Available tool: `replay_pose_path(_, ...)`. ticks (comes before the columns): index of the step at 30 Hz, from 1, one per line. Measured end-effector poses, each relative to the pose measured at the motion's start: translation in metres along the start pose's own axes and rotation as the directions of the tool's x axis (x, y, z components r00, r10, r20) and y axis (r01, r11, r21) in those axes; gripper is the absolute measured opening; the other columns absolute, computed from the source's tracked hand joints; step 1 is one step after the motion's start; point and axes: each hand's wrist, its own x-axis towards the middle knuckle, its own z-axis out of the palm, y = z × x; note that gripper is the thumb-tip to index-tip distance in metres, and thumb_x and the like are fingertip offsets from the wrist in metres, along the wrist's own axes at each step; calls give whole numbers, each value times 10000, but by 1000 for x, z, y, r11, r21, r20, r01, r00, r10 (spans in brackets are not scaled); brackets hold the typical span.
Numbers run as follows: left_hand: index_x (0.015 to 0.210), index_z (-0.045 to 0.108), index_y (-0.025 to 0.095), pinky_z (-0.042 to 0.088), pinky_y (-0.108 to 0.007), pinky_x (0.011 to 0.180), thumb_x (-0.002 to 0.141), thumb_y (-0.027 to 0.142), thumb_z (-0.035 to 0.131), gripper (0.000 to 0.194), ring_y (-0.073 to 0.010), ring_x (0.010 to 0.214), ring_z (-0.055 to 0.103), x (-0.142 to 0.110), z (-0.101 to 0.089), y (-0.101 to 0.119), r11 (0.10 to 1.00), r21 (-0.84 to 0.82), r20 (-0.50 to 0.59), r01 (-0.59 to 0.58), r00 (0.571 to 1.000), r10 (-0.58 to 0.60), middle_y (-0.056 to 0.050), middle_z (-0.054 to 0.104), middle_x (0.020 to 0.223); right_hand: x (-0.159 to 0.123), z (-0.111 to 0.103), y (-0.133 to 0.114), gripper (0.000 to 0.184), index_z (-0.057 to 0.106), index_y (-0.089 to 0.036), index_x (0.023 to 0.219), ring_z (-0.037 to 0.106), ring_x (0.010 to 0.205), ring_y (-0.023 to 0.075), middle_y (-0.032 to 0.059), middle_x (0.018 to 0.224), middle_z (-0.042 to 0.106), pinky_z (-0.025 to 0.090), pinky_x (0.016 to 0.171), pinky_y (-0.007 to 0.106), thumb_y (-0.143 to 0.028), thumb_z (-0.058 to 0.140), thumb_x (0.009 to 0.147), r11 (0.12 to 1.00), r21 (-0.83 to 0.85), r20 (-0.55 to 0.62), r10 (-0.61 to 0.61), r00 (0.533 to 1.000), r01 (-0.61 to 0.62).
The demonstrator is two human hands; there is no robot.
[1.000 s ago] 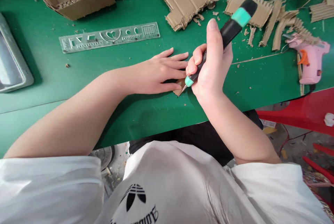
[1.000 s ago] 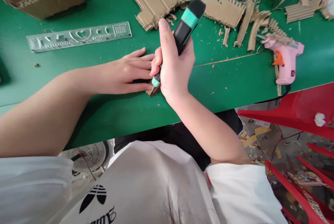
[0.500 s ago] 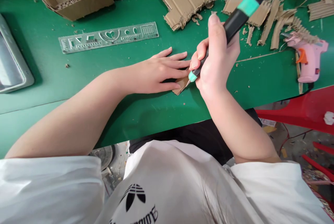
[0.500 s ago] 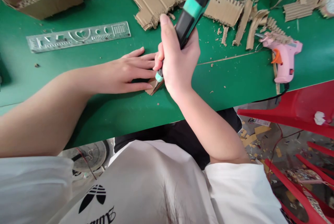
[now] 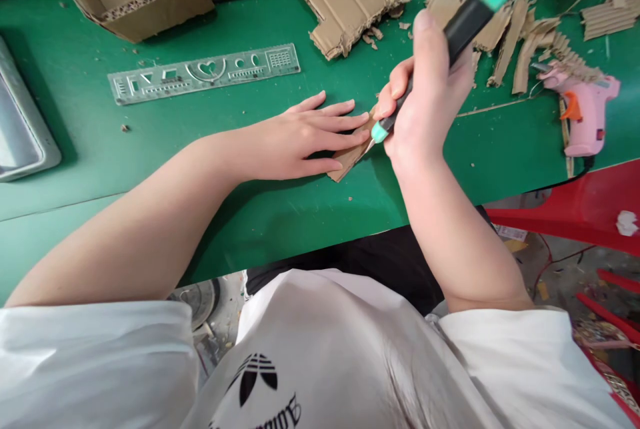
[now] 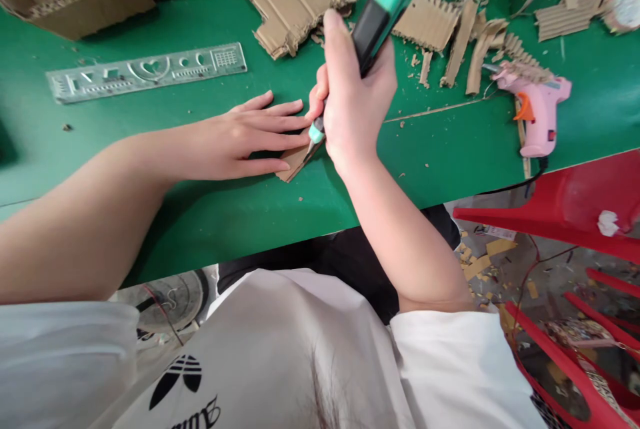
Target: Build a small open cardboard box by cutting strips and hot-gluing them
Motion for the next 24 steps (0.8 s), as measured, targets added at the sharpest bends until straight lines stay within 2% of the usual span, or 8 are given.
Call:
replay_pose_path(3,1448,326,344,63,-577,1172,967,468,330,497,-323,1440,202,0,-1,2,1000,11,15,6,1000,-6,-11,320,1533,10,-2,0,353,424,-290,703,324,311,91,-107,433,342,250,301,264,-565,639,756,997,55,-95,-52,994,57)
replay_pose_path(5,1460,296,338,61,-581,1169,971,460,320,504,-317,1447,180,0,-1,2,1000,23,27,7,1000,-7,-12,296,1544,13,-4,-1,346,422,-279,702,320,307,91,-105,438,333,234,296,264,-548,628,768,997,71,-119,-12,993,20)
replay_pose_path(8,1449,319,340,66,-576,1170,973,462,309,491,-305,1451,174,0,-1,1,1000,27,35,7,999,-8,-6,280,1551,8,-7,-3,392,370,-269,684,347,322,94,-98,457,333,238,316,257,-564,616,762,993,79,-72,88,994,-82)
replay_pose_path(12,1364,458,338,52,-559,1181,968,470,321,439,-294,1448,193,0,-3,3,1000,15,32,10,999,-11,8,334,1528,-10,-4,-4,479,414,-291,719,447,387,147,-72,468,371,318,373,285,-738,580,677,983,-24,51,182,982,-181)
replay_pose_path(15,1282,541,345,45,-546,1192,963,474,323,408,-282,1439,227,1,-4,4,1000,4,28,9,1000,-9,22,431,1468,-19,1,-6,503,441,-302,726,506,433,181,-55,476,400,372,396,318,-784,562,647,968,-47,30,247,969,-245)
replay_pose_path(21,1238,574,348,57,-546,1199,961,480,319,398,-278,1422,268,1,-4,4,1000,9,14,-4,1000,4,13,543,1359,-22,5,-9,496,427,-308,712,430,391,162,-58,475,384,372,383,328,-754,624,621,960,-31,30,279,960,-278)
replay_pose_path(24,1225,587,330,45,-536,1203,963,484,306,414,-279,1419,274,1,-4,5,1000,13,21,-4,1000,3,1,563,1332,-20,5,-7,477,428,-308,725,408,381,140,-68,478,367,365,378,307,-743,609,655,977,-24,44,211,976,-210)
